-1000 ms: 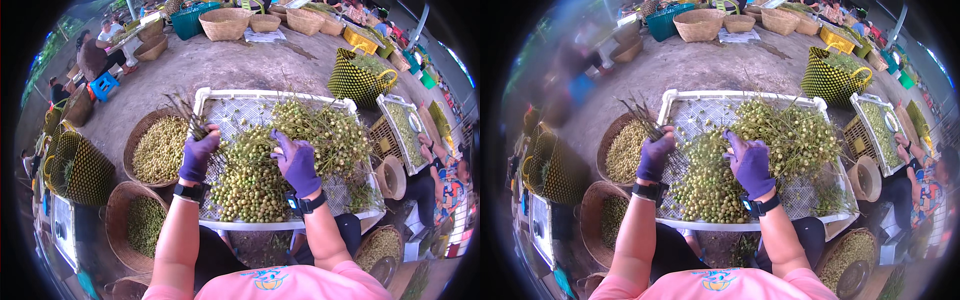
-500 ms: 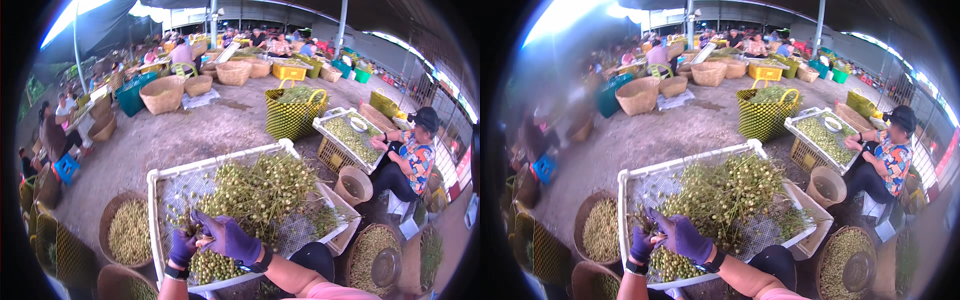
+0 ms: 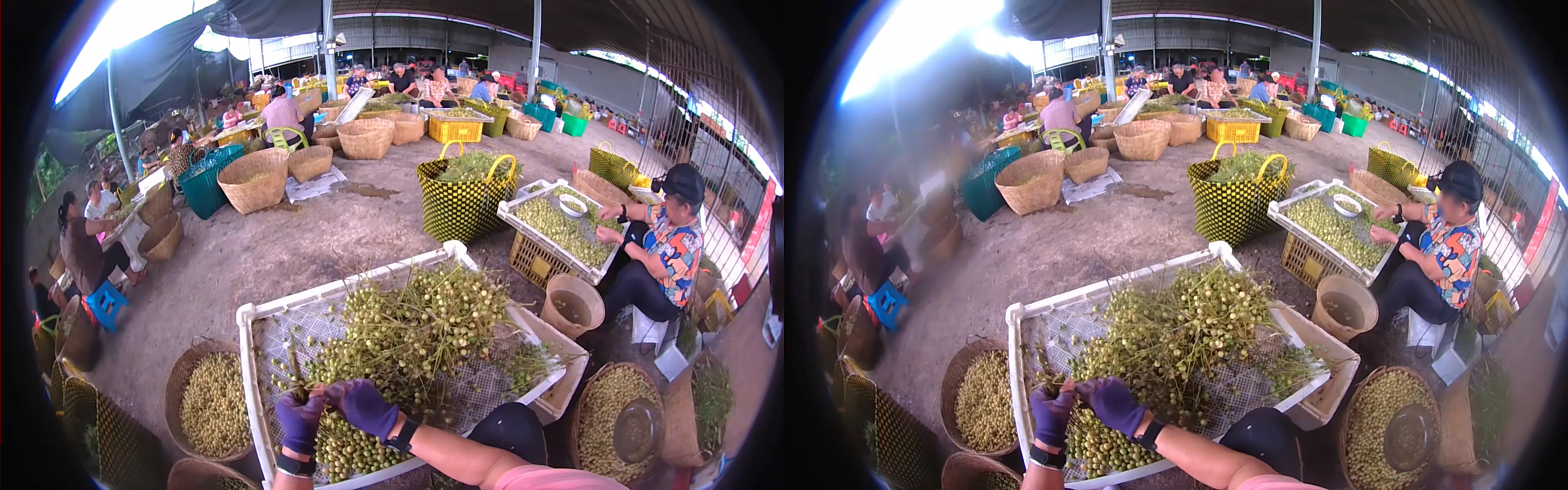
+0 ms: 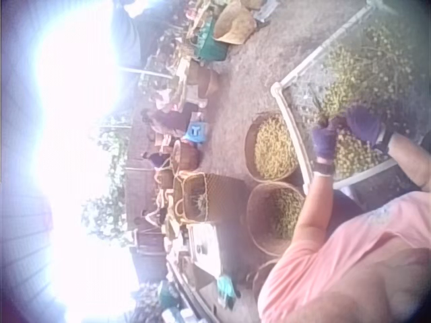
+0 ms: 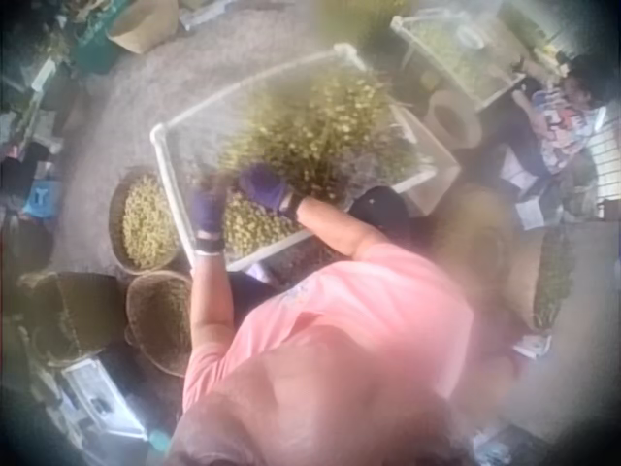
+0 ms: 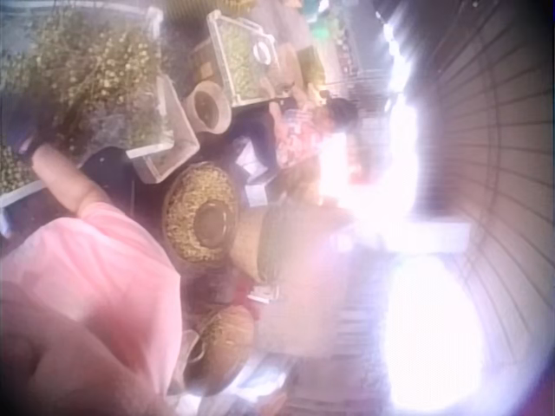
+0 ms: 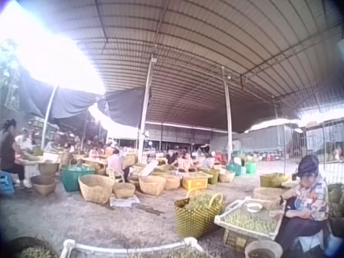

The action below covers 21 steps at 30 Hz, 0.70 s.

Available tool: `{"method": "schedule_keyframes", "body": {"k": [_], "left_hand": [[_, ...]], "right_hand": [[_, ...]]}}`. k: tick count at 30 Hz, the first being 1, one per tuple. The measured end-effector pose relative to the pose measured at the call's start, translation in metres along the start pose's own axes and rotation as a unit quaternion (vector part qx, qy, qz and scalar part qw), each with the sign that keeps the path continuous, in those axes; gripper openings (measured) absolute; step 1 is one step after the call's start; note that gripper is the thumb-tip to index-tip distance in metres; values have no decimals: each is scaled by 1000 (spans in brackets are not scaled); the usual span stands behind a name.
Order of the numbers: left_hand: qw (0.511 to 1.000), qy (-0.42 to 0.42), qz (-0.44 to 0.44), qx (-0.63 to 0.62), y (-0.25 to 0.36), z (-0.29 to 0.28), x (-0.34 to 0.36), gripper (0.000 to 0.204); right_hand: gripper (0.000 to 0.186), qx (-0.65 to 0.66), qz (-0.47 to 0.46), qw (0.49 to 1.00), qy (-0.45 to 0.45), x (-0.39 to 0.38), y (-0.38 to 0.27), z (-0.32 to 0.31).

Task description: Picking small green fruits from stems and placing them into a crate.

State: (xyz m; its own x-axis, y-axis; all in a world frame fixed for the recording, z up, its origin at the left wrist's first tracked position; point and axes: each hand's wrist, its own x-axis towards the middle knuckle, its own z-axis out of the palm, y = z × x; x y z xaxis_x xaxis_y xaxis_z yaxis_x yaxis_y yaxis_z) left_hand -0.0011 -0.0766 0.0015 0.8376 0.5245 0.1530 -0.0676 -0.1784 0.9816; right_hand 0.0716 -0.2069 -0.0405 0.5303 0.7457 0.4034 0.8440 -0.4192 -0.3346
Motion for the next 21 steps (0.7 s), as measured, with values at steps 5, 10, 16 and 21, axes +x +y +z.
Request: {"method": "schedule_keyframes", "body": {"k": [5,10,16,21], "left_hand": [[998,36,1,-46,8,5,-2,27],[996,67,-4,-54,15,-7,-1,22],[995,-71,-49,41,17,-4,-3,18],[995,-83,-5,50,9,2,-9,14]], "right_hand": [[20,-31,-13,996,81,-6,25,11],[46,24,63,992,-104,7,18,-9],[62,197,-31,977,79,3,0,-2],[29,209,-9,976,64,-5,13,29]]}}
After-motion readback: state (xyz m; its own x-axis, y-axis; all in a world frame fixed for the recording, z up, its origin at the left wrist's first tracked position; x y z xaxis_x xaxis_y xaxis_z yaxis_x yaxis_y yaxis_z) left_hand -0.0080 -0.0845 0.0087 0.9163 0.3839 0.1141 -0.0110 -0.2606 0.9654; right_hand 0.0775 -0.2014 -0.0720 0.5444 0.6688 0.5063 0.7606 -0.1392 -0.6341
